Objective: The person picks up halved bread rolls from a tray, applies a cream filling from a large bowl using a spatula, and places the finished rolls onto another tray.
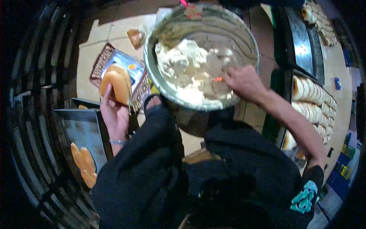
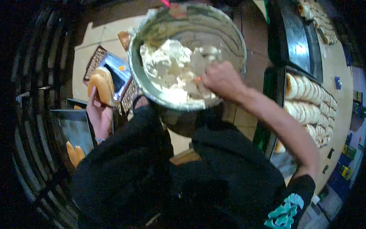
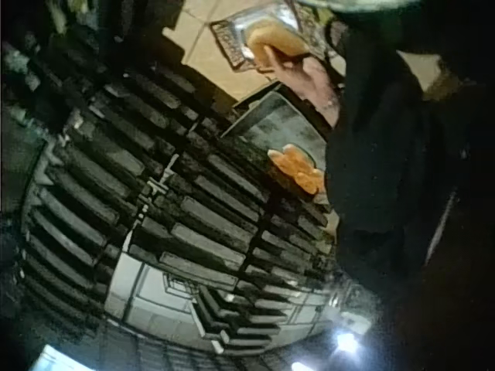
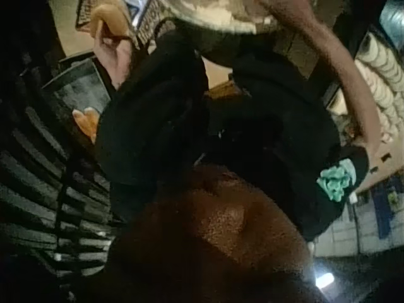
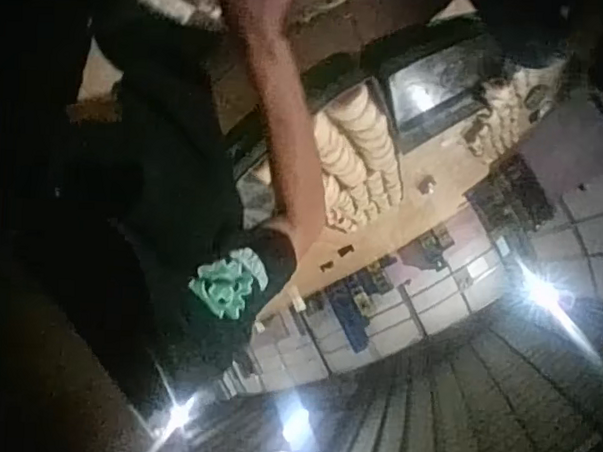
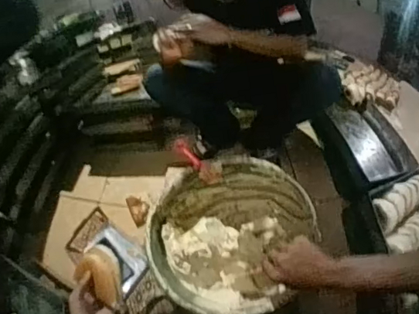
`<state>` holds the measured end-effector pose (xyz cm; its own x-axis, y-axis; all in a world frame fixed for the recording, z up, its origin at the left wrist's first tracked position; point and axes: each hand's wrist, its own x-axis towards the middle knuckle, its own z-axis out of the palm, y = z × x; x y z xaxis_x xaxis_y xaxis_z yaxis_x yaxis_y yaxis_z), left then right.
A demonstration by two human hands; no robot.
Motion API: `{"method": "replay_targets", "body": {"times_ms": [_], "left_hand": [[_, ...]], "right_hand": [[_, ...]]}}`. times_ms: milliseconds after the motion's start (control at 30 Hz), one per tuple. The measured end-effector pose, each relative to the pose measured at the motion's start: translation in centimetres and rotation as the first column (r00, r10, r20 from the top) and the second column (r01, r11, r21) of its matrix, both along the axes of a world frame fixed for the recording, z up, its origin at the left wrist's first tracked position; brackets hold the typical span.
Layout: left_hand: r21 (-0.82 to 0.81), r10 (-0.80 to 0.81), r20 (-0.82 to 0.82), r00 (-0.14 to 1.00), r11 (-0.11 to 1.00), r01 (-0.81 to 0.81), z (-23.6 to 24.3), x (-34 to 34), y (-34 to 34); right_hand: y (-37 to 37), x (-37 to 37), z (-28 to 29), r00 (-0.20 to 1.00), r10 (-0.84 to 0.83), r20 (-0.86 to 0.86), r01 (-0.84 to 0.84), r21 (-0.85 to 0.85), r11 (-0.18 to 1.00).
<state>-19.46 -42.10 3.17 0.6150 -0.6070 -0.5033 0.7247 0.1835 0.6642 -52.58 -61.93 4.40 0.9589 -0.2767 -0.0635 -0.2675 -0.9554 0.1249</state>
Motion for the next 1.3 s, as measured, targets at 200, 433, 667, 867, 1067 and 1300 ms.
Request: {"method": "replay_targets", "body": {"times_ms": [200, 433, 667, 867, 1067, 1300], "left_hand": [[0.035, 0.041, 0.042, 0.998, 0.998, -0.042, -0.9, 1.4, 1.7], [0.008, -0.032, 0.057, 0.998, 0.999, 0.032, -1.7, 0.7, 0.5], [0.028, 0.005, 0.033, 0.999, 1.0, -0.006, -2.4, 2.1, 1.4], [0.016, -0.005, -0.021, 1.0, 1.0, 0.005, -2.6, 2.4, 1.4], [0.001, -0.022, 0.017, 1.0, 1.0, 0.022, -3.1, 2.6, 1.2], [0.019, 0.012, -0.017, 1.0, 1.0, -0.012, -3.2, 2.3, 0.5]], "right_hand": [[-2.7, -3.2, 5.1, 0.966, -0.258, 0.023, 0.256, 0.072, 0.964], [-6.1, -2.4, 5.4, 0.947, -0.168, -0.273, 0.135, -0.134, 0.982], [-1.2, -3.8, 5.2, 0.906, -0.333, -0.262, 0.353, 0.034, 0.935], [1.7, -3.2, 5.3, 0.771, -0.493, -0.403, 0.617, 0.28, 0.736], [3.2, -3.2, 0.8, 0.832, -0.48, -0.279, 0.522, 0.687, 0.506], [-0.7, 0.2, 2.4, 0.692, -0.492, -0.528, 0.69, 0.684, 0.236]]}}
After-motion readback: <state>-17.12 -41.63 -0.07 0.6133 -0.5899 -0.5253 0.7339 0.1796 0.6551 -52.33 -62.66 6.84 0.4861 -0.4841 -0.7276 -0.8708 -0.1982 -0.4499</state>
